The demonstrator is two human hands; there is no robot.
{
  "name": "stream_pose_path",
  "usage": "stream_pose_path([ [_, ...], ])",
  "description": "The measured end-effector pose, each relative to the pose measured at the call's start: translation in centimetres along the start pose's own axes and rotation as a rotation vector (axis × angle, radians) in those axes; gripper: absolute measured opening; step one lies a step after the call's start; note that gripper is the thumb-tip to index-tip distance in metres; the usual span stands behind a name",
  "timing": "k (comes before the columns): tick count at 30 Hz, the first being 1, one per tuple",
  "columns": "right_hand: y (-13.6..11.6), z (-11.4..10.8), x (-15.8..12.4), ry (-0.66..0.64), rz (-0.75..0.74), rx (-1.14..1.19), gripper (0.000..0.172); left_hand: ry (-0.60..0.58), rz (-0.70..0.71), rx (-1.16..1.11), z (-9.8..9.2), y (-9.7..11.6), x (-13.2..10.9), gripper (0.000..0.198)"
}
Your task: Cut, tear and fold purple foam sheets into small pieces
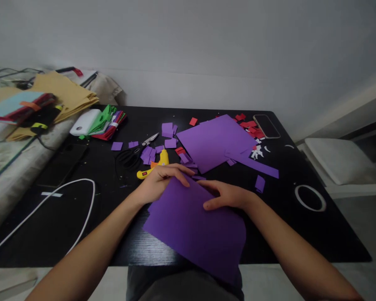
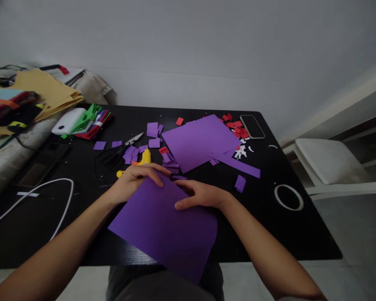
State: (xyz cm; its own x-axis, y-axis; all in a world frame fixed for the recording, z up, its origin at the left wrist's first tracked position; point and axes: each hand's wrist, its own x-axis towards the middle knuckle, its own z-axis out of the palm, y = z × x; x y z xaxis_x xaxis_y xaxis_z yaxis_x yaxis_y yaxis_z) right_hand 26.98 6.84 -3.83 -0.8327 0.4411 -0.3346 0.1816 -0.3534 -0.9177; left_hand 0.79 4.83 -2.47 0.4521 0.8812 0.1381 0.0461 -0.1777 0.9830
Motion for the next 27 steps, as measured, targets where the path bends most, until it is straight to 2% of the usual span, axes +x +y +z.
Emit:
stream_pose_path([
  [2,-0.2,0.2,0.1,-0.006,-0.009,-0.024,0.054,0.042,-0.008,0.010,0.1,0.1,0.0,0.020],
  [4,-0.4,0.2,-0.1,0.042,-0.026,0.007,0.052,0.155,-0.062,-0.041,-0.1,0.0,0.1,0.024],
  [7,-0.5,-0.2,-0.4,0.225,-0.070,0.104,0.055,0.365,-0.166,-0.260,-0.5,-0.3,0.3,0.043],
  [10,-0.5,-0.6,-0.3,0.463,-0.150,0.195,0.055,0.440,-0.201,-0.415,-0.5,-0.5,0.5,0.054],
  [13,-0.4,-0.6,-0.1,0.583,-0.212,0.244,0.053,0.387,-0.245,-0.337,0.1,-0.5,0.6,0.043],
  [16,-0.4,-0.3,0.0,0.565,-0.205,0.232,0.058,0.346,-0.267,-0.171,0.8,-0.3,0.5,0.037],
  [20,-0.4,0.0,-0.1,0.527,-0.175,0.200,0.059,0.288,-0.266,-0.100,1.3,0.0,0.4,0.039],
  [27,-1.0,0.3,-0.4,0.753,-0.320,0.057,0.062,0.092,-0.351,-0.118,2.4,0.3,0.0,0.038],
])
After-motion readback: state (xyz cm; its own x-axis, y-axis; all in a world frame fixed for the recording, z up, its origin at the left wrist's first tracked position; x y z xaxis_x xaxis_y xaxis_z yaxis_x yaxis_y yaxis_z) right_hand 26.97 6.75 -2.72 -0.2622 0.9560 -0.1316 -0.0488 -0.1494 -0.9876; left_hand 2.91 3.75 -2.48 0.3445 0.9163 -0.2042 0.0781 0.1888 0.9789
